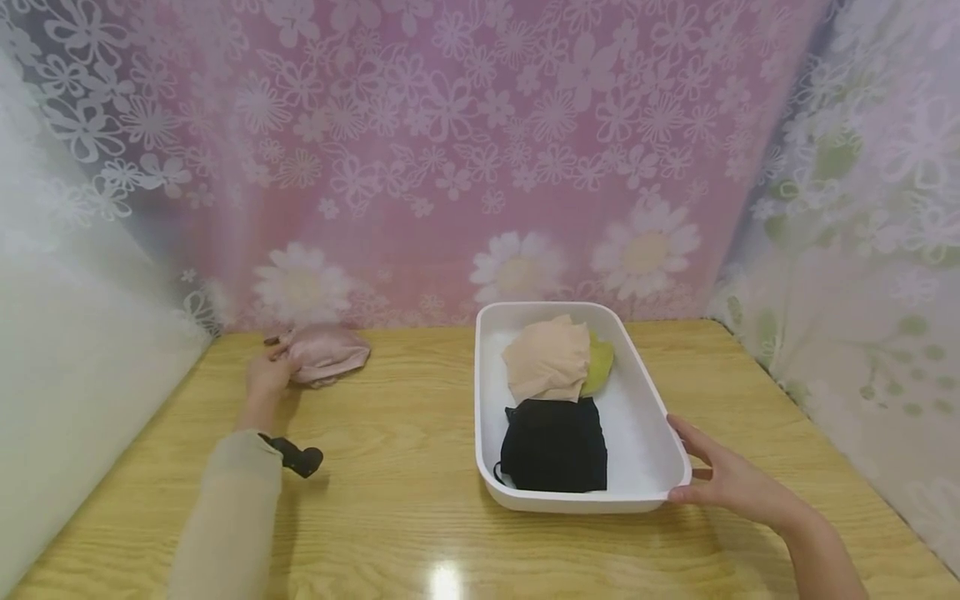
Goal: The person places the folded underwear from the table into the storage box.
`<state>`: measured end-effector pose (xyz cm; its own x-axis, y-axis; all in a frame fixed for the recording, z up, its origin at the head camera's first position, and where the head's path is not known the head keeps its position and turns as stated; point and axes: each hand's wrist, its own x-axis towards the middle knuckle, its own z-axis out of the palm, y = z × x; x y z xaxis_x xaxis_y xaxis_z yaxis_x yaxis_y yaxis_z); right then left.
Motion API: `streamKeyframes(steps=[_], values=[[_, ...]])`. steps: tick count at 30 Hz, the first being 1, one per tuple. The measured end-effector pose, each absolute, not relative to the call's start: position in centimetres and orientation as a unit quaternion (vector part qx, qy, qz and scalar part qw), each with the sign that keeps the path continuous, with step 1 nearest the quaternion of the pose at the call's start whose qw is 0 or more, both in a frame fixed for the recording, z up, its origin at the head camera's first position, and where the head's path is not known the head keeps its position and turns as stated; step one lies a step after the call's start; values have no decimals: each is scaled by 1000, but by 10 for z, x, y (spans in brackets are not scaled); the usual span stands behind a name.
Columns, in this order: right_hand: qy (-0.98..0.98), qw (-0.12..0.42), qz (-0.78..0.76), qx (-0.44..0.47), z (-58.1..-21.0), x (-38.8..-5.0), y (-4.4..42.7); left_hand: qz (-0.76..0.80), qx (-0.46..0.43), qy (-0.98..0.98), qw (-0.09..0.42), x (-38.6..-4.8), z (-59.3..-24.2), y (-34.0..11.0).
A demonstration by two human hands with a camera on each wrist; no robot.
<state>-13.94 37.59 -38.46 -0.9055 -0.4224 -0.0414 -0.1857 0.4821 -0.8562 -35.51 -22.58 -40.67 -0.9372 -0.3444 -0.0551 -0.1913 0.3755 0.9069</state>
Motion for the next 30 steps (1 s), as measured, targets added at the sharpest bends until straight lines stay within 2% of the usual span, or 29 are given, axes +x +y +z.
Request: streamKeyframes(steps=[11, 19, 30], values=[[855, 119, -473, -177, -387, -139, 377, -571, 154, -804, 56, -340, -395, -223], [853, 116, -476, -181, -387, -140, 377, -512, 115, -842, 125, -340, -393, -221], [844, 121, -489, -185, -387, -140, 377, -554, 93, -817, 135, -329, -370, -207]])
